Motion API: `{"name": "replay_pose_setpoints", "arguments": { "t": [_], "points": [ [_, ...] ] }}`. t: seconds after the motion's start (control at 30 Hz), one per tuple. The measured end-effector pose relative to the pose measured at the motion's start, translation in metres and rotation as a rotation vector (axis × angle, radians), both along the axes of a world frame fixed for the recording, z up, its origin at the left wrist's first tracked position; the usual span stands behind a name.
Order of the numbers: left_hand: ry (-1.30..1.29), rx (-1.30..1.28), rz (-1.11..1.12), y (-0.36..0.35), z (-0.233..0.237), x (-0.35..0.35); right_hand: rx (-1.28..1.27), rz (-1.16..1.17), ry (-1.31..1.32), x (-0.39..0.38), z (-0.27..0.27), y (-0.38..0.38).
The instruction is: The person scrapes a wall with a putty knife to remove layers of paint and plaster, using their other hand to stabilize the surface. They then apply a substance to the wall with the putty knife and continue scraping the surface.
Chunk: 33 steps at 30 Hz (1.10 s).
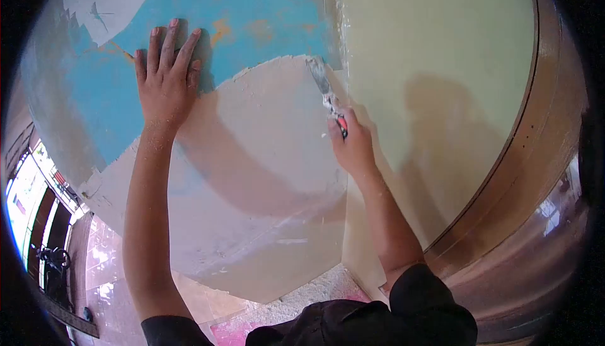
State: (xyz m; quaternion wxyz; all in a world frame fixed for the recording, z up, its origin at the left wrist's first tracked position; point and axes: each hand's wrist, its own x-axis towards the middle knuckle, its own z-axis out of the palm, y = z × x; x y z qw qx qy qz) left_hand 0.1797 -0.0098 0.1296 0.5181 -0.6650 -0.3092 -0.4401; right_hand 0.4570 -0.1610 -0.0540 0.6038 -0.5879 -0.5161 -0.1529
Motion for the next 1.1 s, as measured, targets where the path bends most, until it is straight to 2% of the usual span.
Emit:
{"name": "replay_pose_setpoints", "arguments": {
  "t": [0.07,0.1,0.2,0.27,0.3,0.47,0.53,0.57,0.67,0.77,0.87,0.97,1.1],
  "points": [
    [0.015,0.0,0.001,-0.001,-0.001,-0.001,-0.091,-0.005,-0.022,-0.001,0.045,-0.012],
    [0.007,0.002,0.0,-0.001,-0.001,0.0,-0.032,-0.017,-0.067,0.002,0.056,-0.011],
    [-0.009,0.007,-0.011,0.0,-0.002,0.001,-0.072,0.019,-0.056,0.003,0.05,-0.018],
    [-0.015,0.001,-0.017,0.0,-0.004,0.001,-0.061,0.022,-0.049,-0.004,0.006,-0.01],
    [-0.016,-0.003,-0.006,-0.001,-0.004,0.002,-0.05,0.03,-0.043,-0.012,0.002,-0.011],
    [-0.021,-0.008,-0.021,0.001,-0.006,0.004,-0.177,0.037,0.008,-0.005,0.02,-0.028],
    [-0.028,-0.013,0.047,-0.001,-0.006,0.004,-0.215,0.05,0.035,-0.005,0.023,-0.034],
    [-0.034,-0.013,0.027,-0.002,-0.006,0.004,-0.099,0.057,-0.002,-0.002,0.012,-0.026],
    [-0.021,0.006,0.019,0.002,-0.006,0.001,-0.024,0.074,0.017,-0.006,-0.001,-0.012],
    [-0.006,0.008,0.013,0.001,-0.006,-0.001,0.055,0.016,-0.056,-0.012,0.024,-0.003],
    [-0.006,-0.023,0.062,-0.002,-0.005,0.0,-0.017,-0.05,-0.094,-0.019,0.088,-0.007],
    [0.003,-0.013,0.0,-0.001,-0.006,-0.003,0.032,-0.021,-0.145,-0.008,0.093,-0.011],
    [0.004,-0.017,-0.029,-0.001,-0.007,-0.01,0.003,0.038,-0.095,0.005,0.018,-0.008]
  ]
}}
